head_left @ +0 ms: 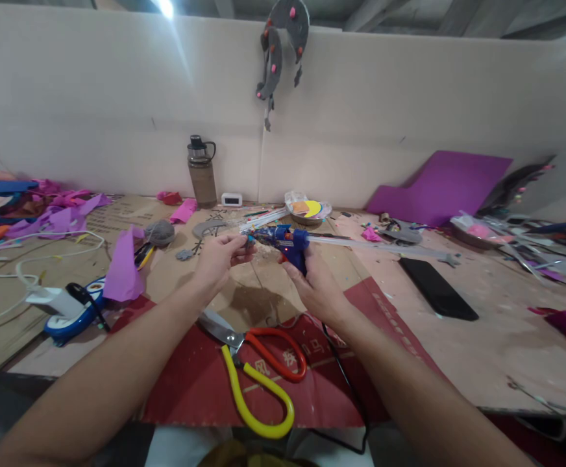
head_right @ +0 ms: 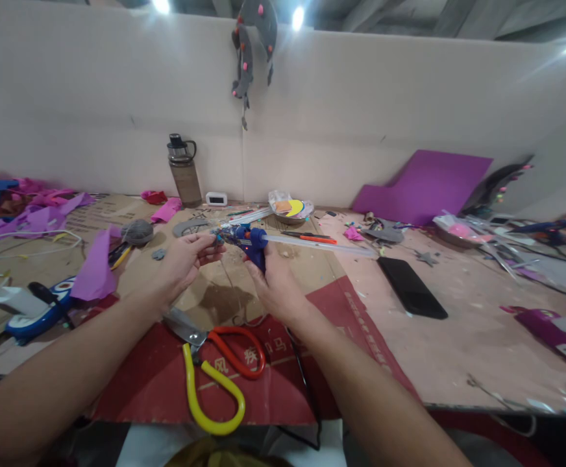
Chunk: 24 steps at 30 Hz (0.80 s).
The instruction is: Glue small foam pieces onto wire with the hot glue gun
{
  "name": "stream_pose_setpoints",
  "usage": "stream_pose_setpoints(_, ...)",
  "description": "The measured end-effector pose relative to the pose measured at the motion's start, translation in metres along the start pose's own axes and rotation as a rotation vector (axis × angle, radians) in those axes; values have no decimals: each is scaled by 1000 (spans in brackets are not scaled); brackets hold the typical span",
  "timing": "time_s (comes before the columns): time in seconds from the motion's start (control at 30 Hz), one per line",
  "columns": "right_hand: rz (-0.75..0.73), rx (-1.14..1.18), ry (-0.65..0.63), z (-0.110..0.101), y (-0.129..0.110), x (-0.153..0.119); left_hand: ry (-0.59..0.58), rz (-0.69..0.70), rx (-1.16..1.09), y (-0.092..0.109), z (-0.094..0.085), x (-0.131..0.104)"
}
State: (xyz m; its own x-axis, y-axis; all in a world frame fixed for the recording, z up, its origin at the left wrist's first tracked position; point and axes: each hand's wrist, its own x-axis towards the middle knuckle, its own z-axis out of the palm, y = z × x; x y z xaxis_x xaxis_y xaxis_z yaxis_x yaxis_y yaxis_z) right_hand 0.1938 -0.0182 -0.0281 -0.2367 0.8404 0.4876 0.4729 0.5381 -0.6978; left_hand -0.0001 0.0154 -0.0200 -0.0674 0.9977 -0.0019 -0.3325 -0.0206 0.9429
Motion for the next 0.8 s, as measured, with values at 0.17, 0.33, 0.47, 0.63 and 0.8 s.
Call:
stream_pose_setpoints(0.17,4,-31,17,-1,2,-1,17,12,-18,1,0,0)
stream_pose_setpoints(0.33,-24,-65,20,0,3,-2,15,32,-32,1,-1,0)
stream_pose_setpoints(0.47,-45,-61,21,0,1,-2,24,25,-28,1,0,-1)
stream_pose_setpoints(0.63,2,-77,24,-2,0,-1,26,30,-40,1,0,-1)
stream_pose_setpoints(0.8,5,-77,18,-2,-2,-2,27,42,-52,-1,0,0)
